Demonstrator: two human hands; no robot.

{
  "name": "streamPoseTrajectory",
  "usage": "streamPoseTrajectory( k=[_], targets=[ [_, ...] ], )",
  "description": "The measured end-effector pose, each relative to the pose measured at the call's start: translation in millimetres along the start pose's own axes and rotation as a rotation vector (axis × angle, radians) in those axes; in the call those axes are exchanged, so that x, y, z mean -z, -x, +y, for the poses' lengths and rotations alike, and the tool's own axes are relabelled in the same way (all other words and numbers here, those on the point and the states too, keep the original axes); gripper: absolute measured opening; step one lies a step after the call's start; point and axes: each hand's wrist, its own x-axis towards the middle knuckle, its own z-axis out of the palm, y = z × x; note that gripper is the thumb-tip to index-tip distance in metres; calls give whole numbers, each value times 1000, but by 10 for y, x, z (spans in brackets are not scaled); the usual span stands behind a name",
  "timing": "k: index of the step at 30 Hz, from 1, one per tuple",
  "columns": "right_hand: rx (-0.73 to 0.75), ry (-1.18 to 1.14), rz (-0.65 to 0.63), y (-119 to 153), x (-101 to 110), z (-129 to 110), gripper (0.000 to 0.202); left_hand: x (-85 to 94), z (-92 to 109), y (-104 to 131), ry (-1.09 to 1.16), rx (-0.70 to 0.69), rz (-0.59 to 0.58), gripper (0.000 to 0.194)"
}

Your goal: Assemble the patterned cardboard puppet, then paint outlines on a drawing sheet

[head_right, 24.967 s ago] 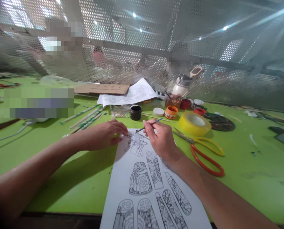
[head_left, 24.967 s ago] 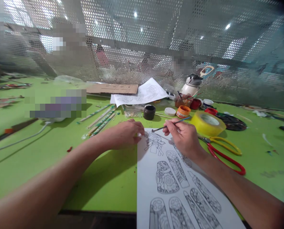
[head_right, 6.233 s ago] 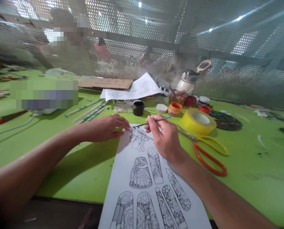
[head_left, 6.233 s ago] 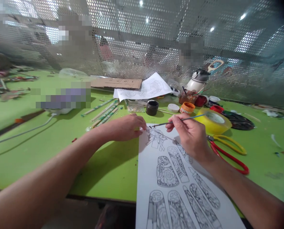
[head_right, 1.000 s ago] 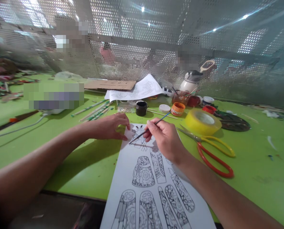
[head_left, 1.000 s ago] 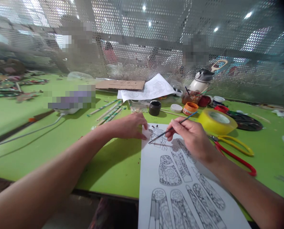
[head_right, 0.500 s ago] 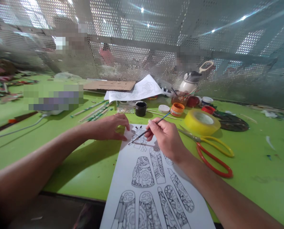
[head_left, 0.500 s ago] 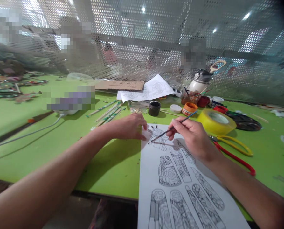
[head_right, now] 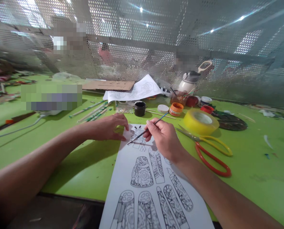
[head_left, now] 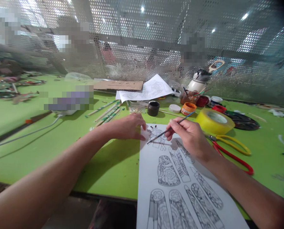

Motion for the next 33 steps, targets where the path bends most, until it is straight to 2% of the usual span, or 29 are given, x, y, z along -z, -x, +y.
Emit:
streamPoseTrajectory(
  k=[6, 19, 33],
  targets=[
    [11, -8, 28, -2, 37, 3, 27, 6, 7, -8, 12, -2, -4, 36],
    [14, -8, -5, 6, -24, 14, 26, 20, 18, 3, 0, 13, -13, 33],
    [27, 9, 37, -34, 55, 36, 26, -8, -10, -20, 1, -13, 7, 34]
  ],
)
